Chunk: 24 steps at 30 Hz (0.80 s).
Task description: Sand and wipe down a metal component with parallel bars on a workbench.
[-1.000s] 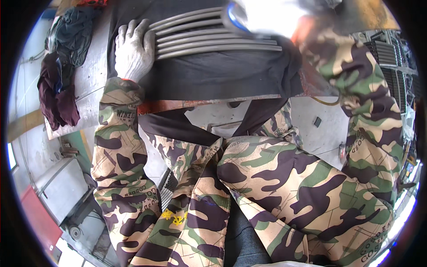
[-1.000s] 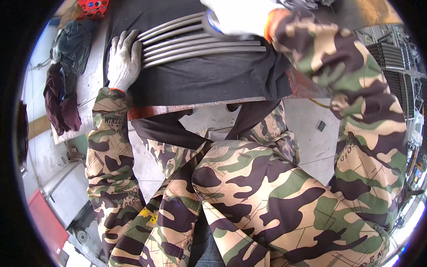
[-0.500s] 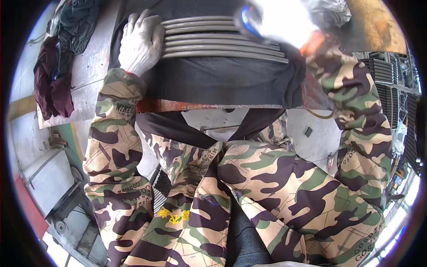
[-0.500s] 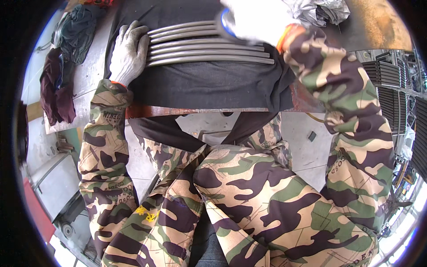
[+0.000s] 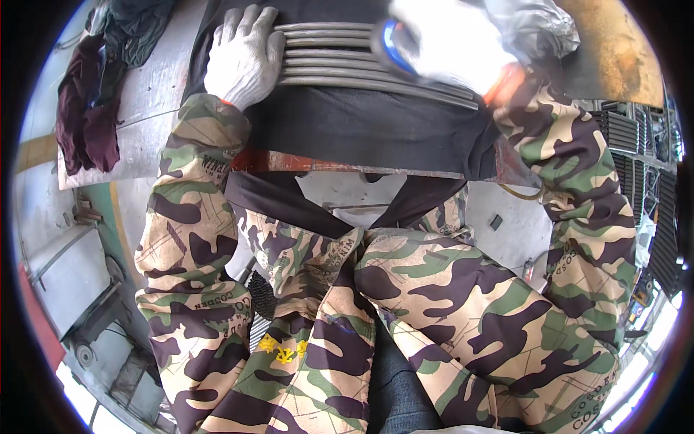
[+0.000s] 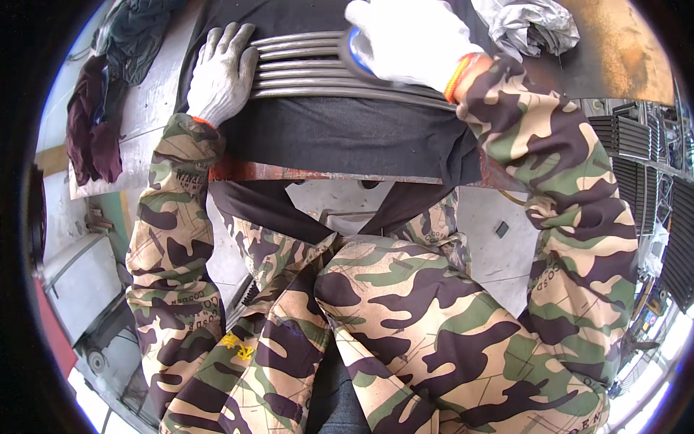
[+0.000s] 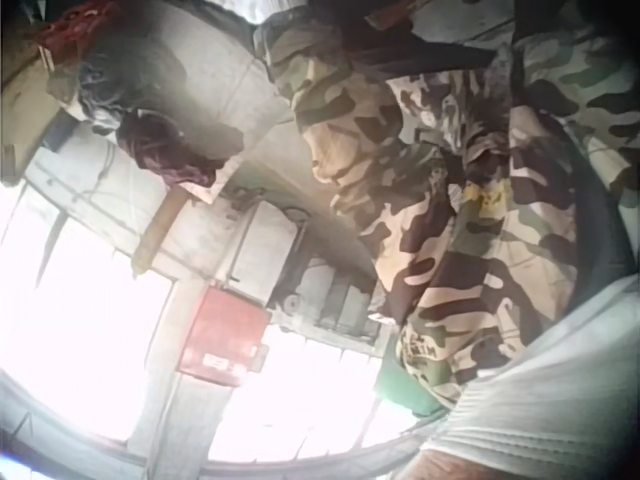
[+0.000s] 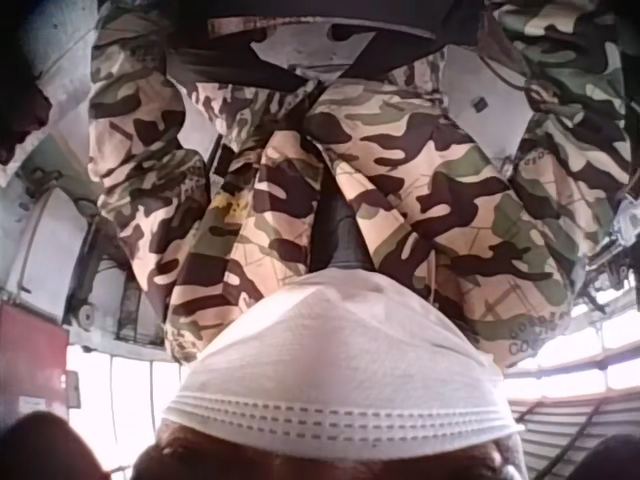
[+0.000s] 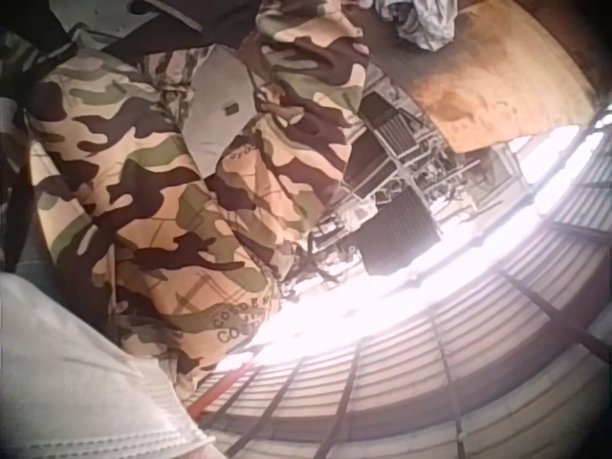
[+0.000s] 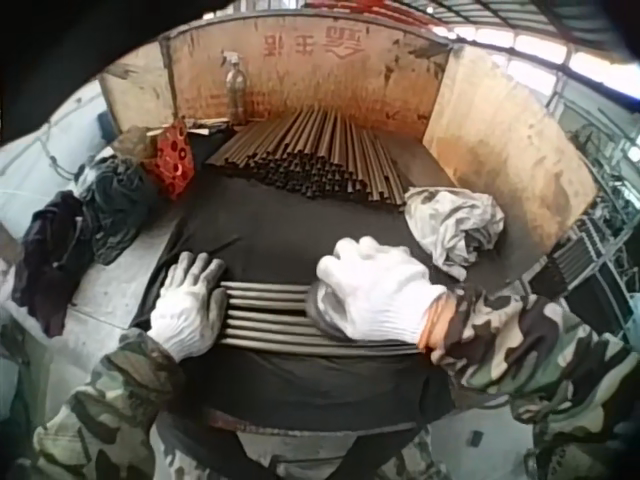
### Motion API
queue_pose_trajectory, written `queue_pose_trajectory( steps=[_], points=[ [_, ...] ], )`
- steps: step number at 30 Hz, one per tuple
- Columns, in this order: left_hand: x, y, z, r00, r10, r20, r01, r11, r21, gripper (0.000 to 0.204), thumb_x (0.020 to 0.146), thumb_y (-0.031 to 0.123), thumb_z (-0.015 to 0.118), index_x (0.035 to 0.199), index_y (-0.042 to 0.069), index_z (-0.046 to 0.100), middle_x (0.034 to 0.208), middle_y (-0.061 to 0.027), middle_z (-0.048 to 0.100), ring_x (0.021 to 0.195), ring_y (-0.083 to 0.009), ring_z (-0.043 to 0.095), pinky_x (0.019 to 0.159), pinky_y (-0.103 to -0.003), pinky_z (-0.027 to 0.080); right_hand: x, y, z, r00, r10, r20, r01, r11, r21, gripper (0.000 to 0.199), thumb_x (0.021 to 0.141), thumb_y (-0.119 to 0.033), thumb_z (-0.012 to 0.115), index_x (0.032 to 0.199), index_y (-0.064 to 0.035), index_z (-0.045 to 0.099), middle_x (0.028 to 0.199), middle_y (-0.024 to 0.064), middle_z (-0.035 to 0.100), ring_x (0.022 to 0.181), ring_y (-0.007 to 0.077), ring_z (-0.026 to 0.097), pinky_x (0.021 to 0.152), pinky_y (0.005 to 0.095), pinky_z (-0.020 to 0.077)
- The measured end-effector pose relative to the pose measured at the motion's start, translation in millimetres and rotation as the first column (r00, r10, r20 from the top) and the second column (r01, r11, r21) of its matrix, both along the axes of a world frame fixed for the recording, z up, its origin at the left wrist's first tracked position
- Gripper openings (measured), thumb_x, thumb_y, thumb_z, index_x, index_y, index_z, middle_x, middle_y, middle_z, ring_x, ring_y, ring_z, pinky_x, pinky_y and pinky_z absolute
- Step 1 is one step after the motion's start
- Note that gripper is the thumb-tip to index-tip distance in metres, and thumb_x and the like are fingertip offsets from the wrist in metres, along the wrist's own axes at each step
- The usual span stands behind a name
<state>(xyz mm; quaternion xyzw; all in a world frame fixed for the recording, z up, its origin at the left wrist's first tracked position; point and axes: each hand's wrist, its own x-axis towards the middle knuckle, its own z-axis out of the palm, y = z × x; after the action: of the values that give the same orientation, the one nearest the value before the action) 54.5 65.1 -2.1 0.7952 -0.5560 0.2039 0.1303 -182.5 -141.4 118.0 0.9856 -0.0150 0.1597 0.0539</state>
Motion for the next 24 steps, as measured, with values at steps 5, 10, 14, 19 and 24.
queue_pose_trajectory(
  steps=[5,10,14,19,24],
  points=[
    [1,1,-7,0.999,0.032,0.024,-0.032,0.999,-0.02,0.046,0.104,0.029,0.051,0.146,0.009,0.056,0.15,-0.0214,0.054,0.142,-0.0469,0.043,0.119,-0.052,0.033,33,-10,-5,0.992,-0.106,-0.063,0.104,0.994,-0.023,0.022,0.088,-0.028,0.063,0.099,-0.0081,0.065,0.095,0.0162,0.063,0.091,0.0387,0.066,0.073,0.0529,0.0554],
    [-4,-5,1,0.991,-0.028,0.128,0.025,0.999,0.028,0.042,0.103,0.029,0.053,0.14,0.01,0.061,0.147,-0.0177,0.056,0.138,-0.0459,0.046,0.115,-0.053,0.037,27,10,-1,0.996,-0.036,-0.08,0.036,0.999,-0.006,0.022,0.089,-0.028,0.063,0.098,-0.008,0.064,0.095,0.0169,0.063,0.09,0.0386,0.066,0.073,0.0526,0.0561],
    [1,-2,-6,0.988,-0.028,0.15,0.028,1.0,0.003,0.042,0.103,0.029,0.053,0.139,0.01,0.061,0.146,-0.0177,0.057,0.137,-0.0457,0.047,0.114,-0.053,0.038,56,-2,-10,0.998,-0.059,-0.009,0.059,0.998,-0.027,0.022,0.088,-0.028,0.063,0.097,-0.008,0.064,0.092,0.0176,0.064,0.088,0.0388,0.067,0.073,0.0531,0.0558],
    [-8,-11,1,0.999,0.011,0.05,-0.008,0.998,-0.058,0.043,0.103,0.03,0.053,0.14,0.009,0.06,0.144,-0.0202,0.058,0.136,-0.0433,0.049,0.115,-0.052,0.038,40,17,-3,0.996,0.023,-0.091,-0.021,1.0,0.021,0.022,0.089,-0.028,0.062,0.098,-0.0077,0.064,0.094,0.0179,0.064,0.09,0.0387,0.067,0.075,0.0529,0.0556],
    [-2,-6,-6,0.996,0.016,0.083,-0.012,0.999,-0.046,0.043,0.104,0.031,0.053,0.139,0.009,0.062,0.145,-0.0196,0.058,0.139,-0.0446,0.047,0.115,-0.052,0.037,60,-1,-9,0.995,-0.087,-0.056,0.087,0.996,-0.012,0.024,0.088,-0.028,0.062,0.099,-0.0065,0.065,0.095,0.0185,0.065,0.092,0.0394,0.066,0.078,0.0513,0.0558]
  ],
)
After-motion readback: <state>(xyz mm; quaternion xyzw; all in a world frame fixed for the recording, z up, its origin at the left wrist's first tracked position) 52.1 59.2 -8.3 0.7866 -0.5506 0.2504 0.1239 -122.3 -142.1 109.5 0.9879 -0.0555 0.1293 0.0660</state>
